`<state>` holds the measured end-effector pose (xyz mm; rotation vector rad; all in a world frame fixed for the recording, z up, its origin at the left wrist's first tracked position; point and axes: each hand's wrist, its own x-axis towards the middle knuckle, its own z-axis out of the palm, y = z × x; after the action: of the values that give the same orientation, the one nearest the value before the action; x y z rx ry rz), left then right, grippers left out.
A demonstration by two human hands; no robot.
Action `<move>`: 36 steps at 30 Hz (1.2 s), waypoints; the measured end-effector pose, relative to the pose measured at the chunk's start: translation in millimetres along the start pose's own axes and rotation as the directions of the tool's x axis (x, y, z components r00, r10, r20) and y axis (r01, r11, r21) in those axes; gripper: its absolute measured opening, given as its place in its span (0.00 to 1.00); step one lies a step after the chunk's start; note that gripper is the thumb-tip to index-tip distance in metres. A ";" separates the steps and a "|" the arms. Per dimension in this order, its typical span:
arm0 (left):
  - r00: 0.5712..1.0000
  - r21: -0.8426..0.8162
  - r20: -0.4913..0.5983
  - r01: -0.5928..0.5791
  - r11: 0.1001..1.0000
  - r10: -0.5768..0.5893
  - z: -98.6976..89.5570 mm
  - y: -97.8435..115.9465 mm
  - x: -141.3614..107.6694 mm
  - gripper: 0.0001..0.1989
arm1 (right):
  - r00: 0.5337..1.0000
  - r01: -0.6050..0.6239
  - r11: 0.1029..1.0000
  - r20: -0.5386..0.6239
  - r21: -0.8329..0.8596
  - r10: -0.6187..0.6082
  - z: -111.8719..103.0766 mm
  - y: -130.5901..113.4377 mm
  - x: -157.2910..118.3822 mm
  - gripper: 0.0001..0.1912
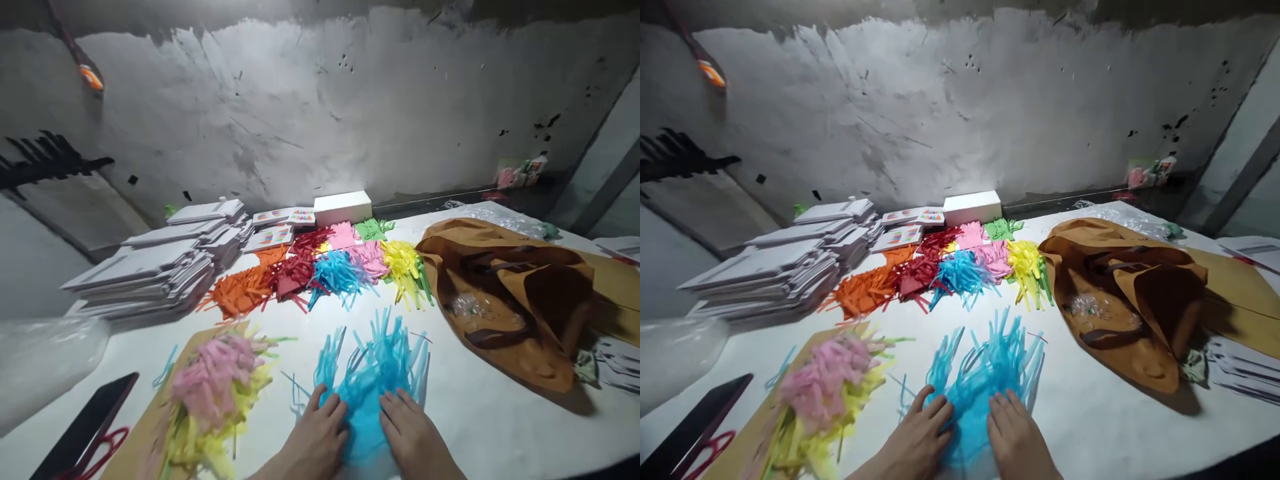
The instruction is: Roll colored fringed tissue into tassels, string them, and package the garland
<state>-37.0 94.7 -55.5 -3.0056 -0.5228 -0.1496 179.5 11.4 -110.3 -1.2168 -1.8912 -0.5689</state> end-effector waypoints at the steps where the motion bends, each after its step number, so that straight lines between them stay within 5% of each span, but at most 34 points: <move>1: 0.999 -0.052 0.003 0.048 0.998 -0.048 2.4 14.1 -9.3 0.17 | 1.000 0.000 1.000 0.010 0.014 0.000 -2.9 -5.1 -6.4 0.18; 4: 0.992 -0.176 0.015 0.126 0.976 -0.125 -0.7 54.8 -16.8 0.26 | 0.999 -0.009 0.999 0.040 0.045 0.007 -14.4 -16.5 -18.9 0.18; 7: 0.948 -0.113 0.048 0.317 0.942 -0.314 -2.3 65.5 -7.0 0.23 | 0.994 -0.057 0.997 0.098 0.042 0.053 -24.9 -23.0 -24.9 0.19; 9: 0.811 0.017 0.020 0.585 0.811 -0.585 -1.5 49.3 -6.8 0.19 | 0.986 -0.092 0.995 0.143 0.029 0.087 -29.3 -26.1 -27.5 0.20; 11: 0.616 0.112 -0.049 0.786 0.608 -0.787 -4.8 24.5 -17.8 0.15 | 0.978 -0.117 0.993 0.177 0.019 0.112 -31.5 -29.3 -29.4 0.19; 14: 0.473 0.149 -0.149 0.879 0.453 -0.869 -20.2 5.3 -42.4 0.18 | 0.968 -0.156 0.988 0.199 0.008 0.152 -32.3 -34.4 -31.1 0.18; 15: 0.486 0.138 -0.172 0.873 0.468 -0.857 -25.6 9.2 -47.4 0.19 | 0.965 -0.170 0.985 0.201 0.008 0.165 -32.6 -35.6 -31.3 0.18; 16: 0.548 0.117 -0.180 0.837 0.535 -0.817 -29.3 18.2 -49.3 0.21 | 0.963 -0.182 0.983 0.205 0.014 0.176 -33.3 -36.1 -31.3 0.18; 19: 0.901 -0.045 -0.083 0.424 0.905 -0.426 -24.7 62.0 -39.4 0.33 | 0.958 -0.186 0.981 0.232 0.055 0.169 -37.8 -33.2 -30.9 0.16; 20: 0.939 -0.085 -0.031 0.338 0.937 -0.342 -18.3 76.1 -33.7 0.37 | 0.957 -0.171 0.984 0.249 0.060 0.151 -39.7 -31.5 -30.5 0.15; 24: 0.950 -0.104 0.068 0.312 0.944 -0.306 10.2 104.3 -20.4 0.43 | 0.941 -0.104 0.994 0.325 0.023 0.091 -40.6 -34.2 -23.0 0.24; 30: 0.945 -0.032 0.043 0.327 0.945 -0.325 18.8 98.8 -29.0 0.42 | 0.836 -0.169 0.983 0.518 -0.073 0.182 -1.6 -50.9 -1.7 0.31; 33: 0.923 0.023 0.002 0.385 0.923 -0.385 19.4 94.2 -36.9 0.44 | 0.754 -0.258 0.919 0.532 -0.298 0.385 2.6 -14.4 -13.0 0.29; 36: 0.901 0.064 -0.056 0.433 0.899 -0.430 20.7 89.8 -43.4 0.42 | 0.744 -0.321 0.827 0.418 -0.462 0.522 -25.7 42.8 -34.6 0.32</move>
<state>-45.4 -1.8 -87.0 -2.7567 -1.1587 -0.2128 235.3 -7.1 -125.6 -2.1775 -1.8714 -0.3472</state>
